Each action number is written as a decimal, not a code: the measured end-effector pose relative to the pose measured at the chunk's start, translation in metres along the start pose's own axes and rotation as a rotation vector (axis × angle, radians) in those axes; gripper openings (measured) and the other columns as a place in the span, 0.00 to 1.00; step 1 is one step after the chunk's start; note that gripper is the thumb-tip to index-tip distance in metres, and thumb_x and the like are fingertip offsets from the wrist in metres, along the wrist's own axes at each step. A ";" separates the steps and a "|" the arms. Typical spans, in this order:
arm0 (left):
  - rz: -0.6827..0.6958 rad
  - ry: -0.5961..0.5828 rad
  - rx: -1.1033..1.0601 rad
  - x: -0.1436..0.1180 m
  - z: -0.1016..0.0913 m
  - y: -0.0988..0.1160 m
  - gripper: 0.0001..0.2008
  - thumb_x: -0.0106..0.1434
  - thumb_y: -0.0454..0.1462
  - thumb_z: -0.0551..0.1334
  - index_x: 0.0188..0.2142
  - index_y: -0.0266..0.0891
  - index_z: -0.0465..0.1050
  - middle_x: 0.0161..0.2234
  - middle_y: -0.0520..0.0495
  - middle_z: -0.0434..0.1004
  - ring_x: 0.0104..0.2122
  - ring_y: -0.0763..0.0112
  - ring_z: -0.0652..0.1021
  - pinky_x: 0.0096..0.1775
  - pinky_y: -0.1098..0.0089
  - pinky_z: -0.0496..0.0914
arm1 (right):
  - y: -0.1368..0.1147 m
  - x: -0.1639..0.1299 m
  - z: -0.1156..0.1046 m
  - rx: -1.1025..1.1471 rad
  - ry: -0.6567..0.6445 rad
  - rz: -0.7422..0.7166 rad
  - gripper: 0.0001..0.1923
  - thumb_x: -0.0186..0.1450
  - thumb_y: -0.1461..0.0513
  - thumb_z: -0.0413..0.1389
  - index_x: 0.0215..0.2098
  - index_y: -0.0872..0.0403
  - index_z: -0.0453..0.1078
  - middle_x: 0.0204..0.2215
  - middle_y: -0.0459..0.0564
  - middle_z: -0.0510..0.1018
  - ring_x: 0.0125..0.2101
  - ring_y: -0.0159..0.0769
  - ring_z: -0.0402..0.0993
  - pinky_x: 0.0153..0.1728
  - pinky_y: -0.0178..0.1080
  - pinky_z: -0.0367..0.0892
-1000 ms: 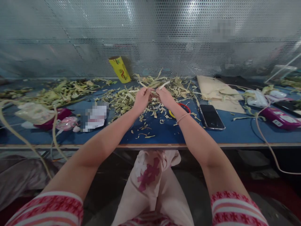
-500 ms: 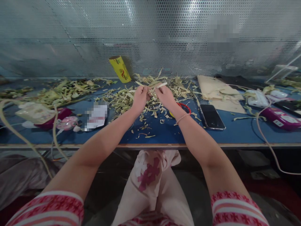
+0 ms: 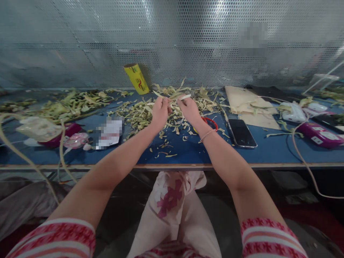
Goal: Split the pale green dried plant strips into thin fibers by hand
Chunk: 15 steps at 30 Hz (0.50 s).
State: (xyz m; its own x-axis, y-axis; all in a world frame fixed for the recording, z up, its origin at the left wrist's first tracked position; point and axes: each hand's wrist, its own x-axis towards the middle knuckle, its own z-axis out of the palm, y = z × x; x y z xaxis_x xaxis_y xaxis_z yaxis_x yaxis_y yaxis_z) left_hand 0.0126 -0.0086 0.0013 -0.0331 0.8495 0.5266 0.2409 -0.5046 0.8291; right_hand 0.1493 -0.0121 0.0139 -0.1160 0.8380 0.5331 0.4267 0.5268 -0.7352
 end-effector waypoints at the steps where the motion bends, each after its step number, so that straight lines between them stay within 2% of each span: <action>1: -0.016 0.020 -0.011 0.001 0.000 -0.001 0.25 0.66 0.56 0.45 0.39 0.40 0.68 0.20 0.51 0.66 0.22 0.72 0.70 0.28 0.69 0.65 | 0.000 0.000 0.000 0.000 0.010 0.006 0.16 0.65 0.48 0.49 0.31 0.52 0.63 0.17 0.41 0.58 0.22 0.31 0.57 0.26 0.36 0.55; 3: -0.056 0.056 -0.053 0.004 -0.001 -0.004 0.24 0.66 0.56 0.45 0.39 0.40 0.67 0.20 0.51 0.66 0.22 0.73 0.70 0.28 0.69 0.65 | -0.002 0.000 0.001 0.014 0.054 0.009 0.15 0.65 0.49 0.50 0.30 0.52 0.63 0.18 0.41 0.58 0.22 0.31 0.57 0.26 0.36 0.55; 8: -0.122 0.120 -0.121 0.012 0.000 -0.012 0.25 0.67 0.56 0.42 0.40 0.40 0.65 0.23 0.50 0.66 0.23 0.74 0.72 0.26 0.70 0.65 | -0.007 -0.002 0.003 0.061 0.065 -0.012 0.13 0.64 0.52 0.52 0.29 0.52 0.64 0.19 0.42 0.61 0.24 0.31 0.59 0.26 0.35 0.57; 11: -0.099 0.108 -0.087 0.014 -0.001 -0.013 0.27 0.66 0.58 0.41 0.39 0.41 0.65 0.24 0.50 0.66 0.23 0.73 0.71 0.27 0.70 0.65 | -0.008 -0.003 0.002 0.103 0.057 0.005 0.12 0.64 0.53 0.53 0.28 0.52 0.63 0.19 0.41 0.60 0.22 0.30 0.57 0.25 0.35 0.56; 15: -0.058 0.077 -0.117 0.010 -0.002 -0.010 0.28 0.63 0.61 0.44 0.38 0.41 0.65 0.23 0.51 0.64 0.22 0.75 0.69 0.28 0.70 0.64 | -0.005 -0.001 0.002 0.176 0.075 0.025 0.09 0.63 0.57 0.54 0.28 0.52 0.63 0.19 0.41 0.60 0.22 0.29 0.58 0.25 0.34 0.56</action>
State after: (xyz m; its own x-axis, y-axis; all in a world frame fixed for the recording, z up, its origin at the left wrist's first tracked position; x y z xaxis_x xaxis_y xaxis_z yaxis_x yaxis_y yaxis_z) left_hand 0.0083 0.0049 -0.0008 -0.1188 0.8657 0.4862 0.1222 -0.4732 0.8724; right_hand 0.1453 -0.0158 0.0160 -0.0376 0.8418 0.5385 0.2642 0.5281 -0.8070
